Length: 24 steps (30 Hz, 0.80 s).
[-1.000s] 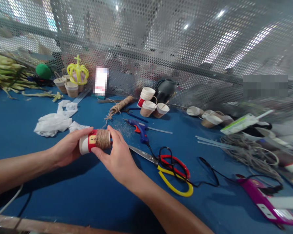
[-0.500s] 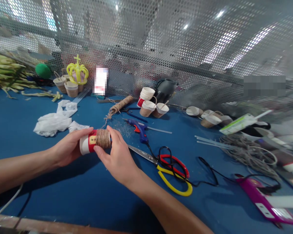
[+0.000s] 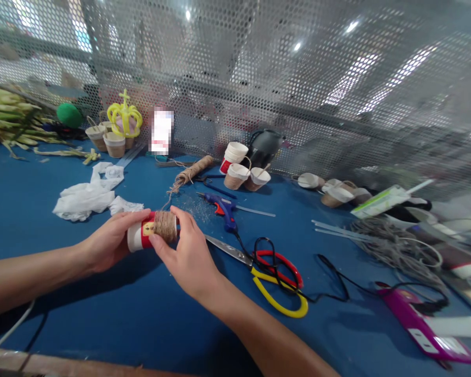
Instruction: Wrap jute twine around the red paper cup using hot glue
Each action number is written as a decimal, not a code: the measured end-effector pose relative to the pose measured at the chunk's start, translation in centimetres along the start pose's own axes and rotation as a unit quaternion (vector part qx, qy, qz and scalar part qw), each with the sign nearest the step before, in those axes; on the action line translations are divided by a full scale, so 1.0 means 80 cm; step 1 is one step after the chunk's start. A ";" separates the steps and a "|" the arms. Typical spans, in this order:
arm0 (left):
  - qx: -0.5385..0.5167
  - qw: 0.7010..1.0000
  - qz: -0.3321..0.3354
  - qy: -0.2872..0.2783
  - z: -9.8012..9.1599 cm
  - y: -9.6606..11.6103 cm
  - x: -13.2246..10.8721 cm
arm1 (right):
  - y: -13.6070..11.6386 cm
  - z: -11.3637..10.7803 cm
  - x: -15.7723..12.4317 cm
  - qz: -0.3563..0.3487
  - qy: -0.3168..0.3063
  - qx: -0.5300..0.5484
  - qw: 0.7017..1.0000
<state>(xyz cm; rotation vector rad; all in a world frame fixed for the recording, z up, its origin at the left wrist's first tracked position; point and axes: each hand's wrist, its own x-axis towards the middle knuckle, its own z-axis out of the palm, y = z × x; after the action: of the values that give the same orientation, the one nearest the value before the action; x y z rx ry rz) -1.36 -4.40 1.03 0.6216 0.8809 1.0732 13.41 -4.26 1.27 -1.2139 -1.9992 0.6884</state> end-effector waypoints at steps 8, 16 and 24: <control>-0.012 1.000 -0.001 -0.003 0.000 0.003 0.002 | 0.004 -0.002 0.002 -0.010 -0.005 -0.004 1.000; -0.077 0.995 -0.060 0.012 0.002 0.017 0.004 | 0.003 -0.003 0.004 -0.036 -0.017 -0.071 0.997; -0.012 0.997 0.002 -0.074 -0.006 0.010 0.003 | 0.003 -0.006 0.004 -0.057 -0.007 -0.069 0.996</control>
<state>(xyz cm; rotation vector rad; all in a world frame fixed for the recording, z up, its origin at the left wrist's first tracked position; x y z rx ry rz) -2.07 -3.88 1.32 0.6749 0.7387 1.0268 13.85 -3.80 1.47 -1.1657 -2.1385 0.5113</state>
